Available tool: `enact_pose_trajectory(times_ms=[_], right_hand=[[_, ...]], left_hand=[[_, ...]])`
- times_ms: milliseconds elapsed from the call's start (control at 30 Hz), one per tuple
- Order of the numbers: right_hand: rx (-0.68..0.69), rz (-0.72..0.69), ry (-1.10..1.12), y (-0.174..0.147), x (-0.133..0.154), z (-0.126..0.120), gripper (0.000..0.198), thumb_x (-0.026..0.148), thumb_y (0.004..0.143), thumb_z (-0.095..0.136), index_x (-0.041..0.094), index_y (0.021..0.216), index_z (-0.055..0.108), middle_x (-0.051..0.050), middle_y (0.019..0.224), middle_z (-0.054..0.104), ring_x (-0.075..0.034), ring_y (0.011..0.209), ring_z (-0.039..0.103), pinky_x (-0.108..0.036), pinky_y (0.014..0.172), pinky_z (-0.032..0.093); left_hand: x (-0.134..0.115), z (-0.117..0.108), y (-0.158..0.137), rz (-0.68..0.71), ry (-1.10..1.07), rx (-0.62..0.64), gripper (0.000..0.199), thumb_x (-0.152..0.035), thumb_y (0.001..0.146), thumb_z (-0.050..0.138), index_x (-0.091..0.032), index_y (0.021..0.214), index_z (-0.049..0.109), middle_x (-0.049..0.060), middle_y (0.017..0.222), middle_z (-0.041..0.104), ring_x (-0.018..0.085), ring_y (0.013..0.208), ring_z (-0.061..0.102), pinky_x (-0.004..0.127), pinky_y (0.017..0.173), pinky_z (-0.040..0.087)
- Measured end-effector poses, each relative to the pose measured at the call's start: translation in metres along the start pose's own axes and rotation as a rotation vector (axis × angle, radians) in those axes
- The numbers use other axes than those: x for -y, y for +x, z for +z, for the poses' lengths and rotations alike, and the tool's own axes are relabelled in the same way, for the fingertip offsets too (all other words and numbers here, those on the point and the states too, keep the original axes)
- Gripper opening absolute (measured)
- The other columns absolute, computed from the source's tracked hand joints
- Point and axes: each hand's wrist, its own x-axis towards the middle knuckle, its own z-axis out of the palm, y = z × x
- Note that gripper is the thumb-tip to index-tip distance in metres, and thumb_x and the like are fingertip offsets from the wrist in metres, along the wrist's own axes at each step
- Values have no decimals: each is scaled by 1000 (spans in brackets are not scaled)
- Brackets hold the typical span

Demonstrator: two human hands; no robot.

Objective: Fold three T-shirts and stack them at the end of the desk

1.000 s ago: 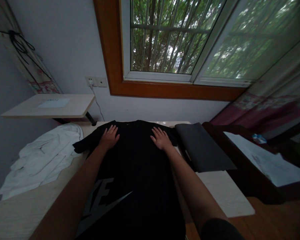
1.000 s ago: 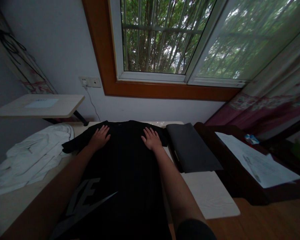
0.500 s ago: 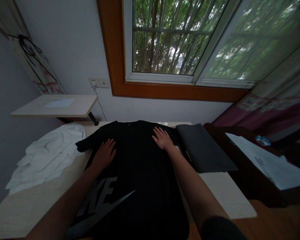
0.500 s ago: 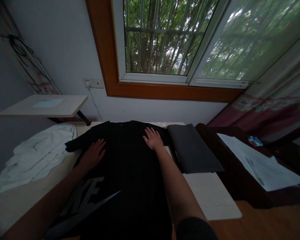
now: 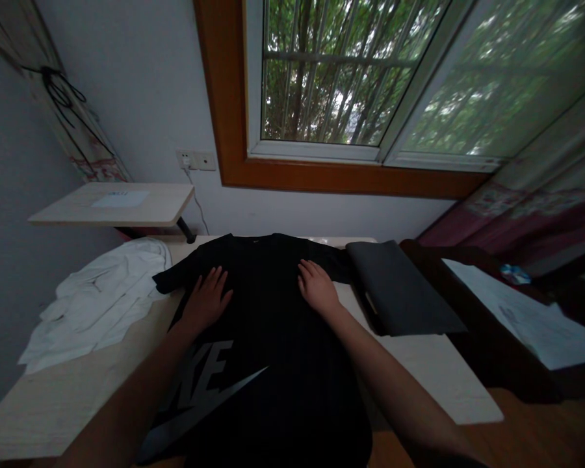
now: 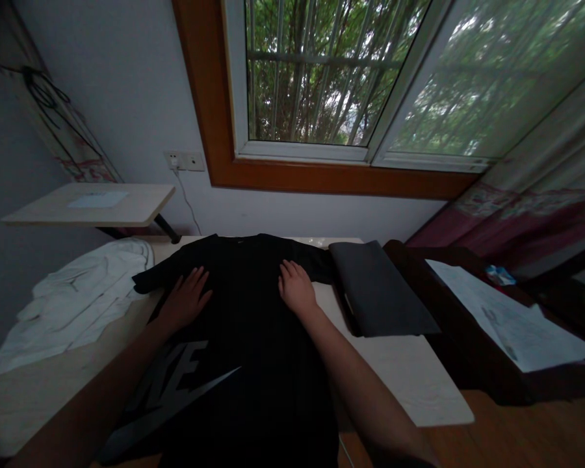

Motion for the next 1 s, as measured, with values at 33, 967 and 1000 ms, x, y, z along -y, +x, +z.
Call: enact_pose_trajectory(times_ms=[33, 967, 1000], right_hand=[[16, -12, 23, -9, 6, -1, 48, 32, 102, 40, 12, 141, 58, -12, 151, 53, -28, 140, 47, -43, 121, 34], [201, 36, 50, 30, -24, 27, 65, 55, 104, 29, 19, 157, 35, -7, 166, 29, -25, 154, 23, -48, 125, 22], [197, 35, 51, 31, -25, 28, 64, 54, 104, 29, 19, 157, 35, -7, 166, 29, -25, 154, 23, -49, 125, 22]], left_hand=[[1, 1, 1, 1, -1, 0, 61, -49, 102, 33, -17, 154, 41, 12, 165, 31, 29, 153, 27, 55, 124, 23], [26, 18, 63, 2, -32, 40, 67, -54, 103, 27, -15, 156, 36, 13, 166, 28, 27, 155, 21, 53, 124, 20], [27, 19, 66, 7, -33, 36, 67, -54, 103, 27, -15, 156, 36, 13, 166, 28, 27, 155, 22, 53, 124, 20]])
